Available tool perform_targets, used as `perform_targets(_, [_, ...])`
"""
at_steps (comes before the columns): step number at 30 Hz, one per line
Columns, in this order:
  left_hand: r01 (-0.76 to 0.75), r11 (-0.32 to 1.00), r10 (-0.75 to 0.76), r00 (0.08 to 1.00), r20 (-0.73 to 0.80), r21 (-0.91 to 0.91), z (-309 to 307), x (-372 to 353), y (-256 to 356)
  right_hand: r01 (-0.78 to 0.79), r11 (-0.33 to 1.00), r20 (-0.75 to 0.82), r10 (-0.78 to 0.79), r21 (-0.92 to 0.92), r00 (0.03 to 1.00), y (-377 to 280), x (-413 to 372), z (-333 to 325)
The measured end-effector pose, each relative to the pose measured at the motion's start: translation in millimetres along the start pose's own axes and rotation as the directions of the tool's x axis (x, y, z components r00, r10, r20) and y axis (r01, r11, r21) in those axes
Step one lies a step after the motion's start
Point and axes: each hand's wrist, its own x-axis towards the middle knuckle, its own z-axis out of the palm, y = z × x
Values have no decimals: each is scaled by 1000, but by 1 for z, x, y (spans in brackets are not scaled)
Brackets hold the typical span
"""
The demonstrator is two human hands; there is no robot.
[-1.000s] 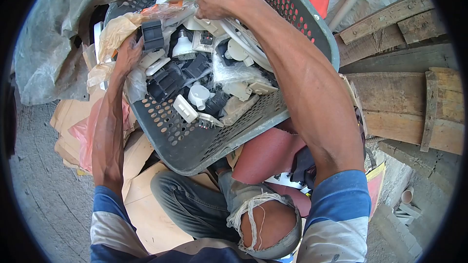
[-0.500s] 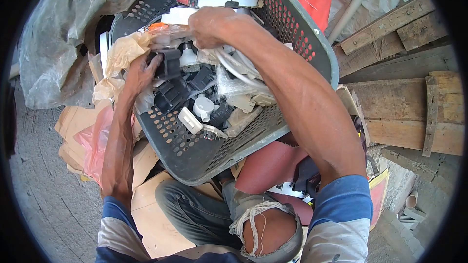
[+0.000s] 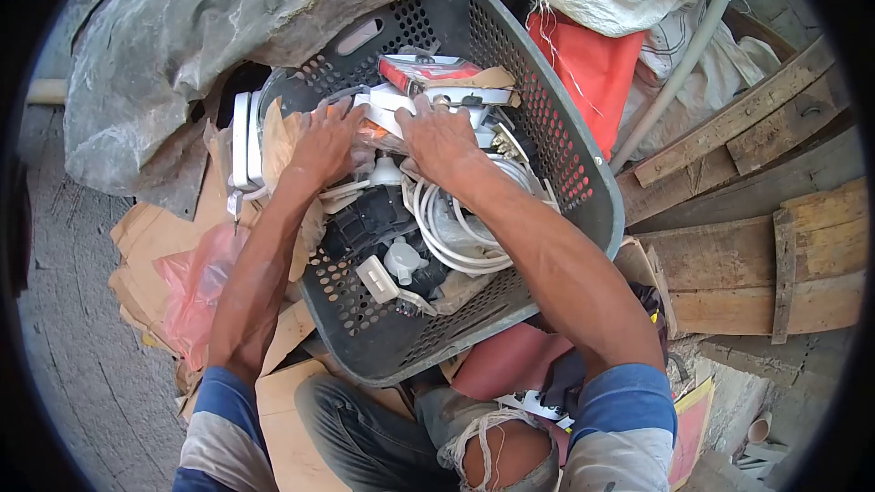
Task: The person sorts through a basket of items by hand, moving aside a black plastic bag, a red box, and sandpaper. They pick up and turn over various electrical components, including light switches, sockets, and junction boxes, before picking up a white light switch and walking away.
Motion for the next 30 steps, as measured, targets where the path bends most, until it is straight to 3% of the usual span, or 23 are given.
perform_targets(1, [67, 997, -71, 993, 94, 47, 10, -1, 0, 5, 1000, -14, -5, -14, 1000, 3, 1, 6])
perform_targets(2, [129, 987, -145, 971, 188, 96, 16, -2, 0, -37, 998, 114, 30, 54, 993, 6, 2, 8])
perform_targets(3, [128, 987, -144, 973, 180, 95, 19, -3, 0, -90, 989, 247, 58, 120, 967, 7, 3, 4])
perform_targets(7, [170, 985, -166, 978, 123, -25, 8, -22, -1, -152, 981, 145, 135, 120, 980, 23, 15, -11])
perform_targets(8, [163, 984, -155, 982, 110, -74, 1, -27, -1, -151, 984, 29, 149, 90, 988, 24, 18, -14])
perform_targets(10, [175, 971, -164, 983, 76, -162, -15, -37, 4, -144, 983, 19, 143, 110, 990, 25, 24, -30])
perform_targets(13, [207, 950, -192, 978, 85, -234, -47, -52, 26, -93, 984, 61, 85, 154, 995, 27, 25, -64])
perform_targets(15, [230, 929, -211, 973, 94, -289, -67, -60, 47, -71, 982, 190, 37, 174, 981, 24, 21, -94])
perform_targets(19, [230, 798, -218, 972, 89, -556, -79, -86, 82, -3, 990, 189, -24, 141, 982, 22, -7, -134])
perform_targets(21, [255, 670, -239, 963, 123, -697, -72, -102, 99, 27, 989, 250, -64, 148, 966, 14, -23, -145])
perform_targets(22, [265, 667, -255, 959, 121, -696, -71, -111, 102, 39, 992, 243, -67, 118, 968, 6, -34, -144])
perform_targets(24, [335, 597, -117, 935, 334, -729, -66, -121, 104, 42, 996, 288, -64, 84, 956, -9, -55, -140])
perform_targets(25, [337, 591, -125, 936, 330, -733, -70, -119, 95, 30, 997, 339, -54, 77, 939, -15, -64, -138])
perform_targets(27, [533, 371, 38, 810, 586, -760, -88, -114, 66, 22, 996, 332, -48, 84, 942, -18, -84, -136])
perform_targets(28, [610, 386, -140, 781, 609, -692, -93, -112, 60, 3, 996, 345, -35, 93, 938, -20, -91, -137])
perform_targets(29, [615, 380, -136, 776, 616, -691, -88, -108, 57, -18, 995, 358, -20, 103, 934, -22, -97, -138])
perform_targets(30, [428, 548, -273, 904, 330, -719, -81, -102, 56, -30, 994, 349, -10, 109, 937, -24, -101, -136])
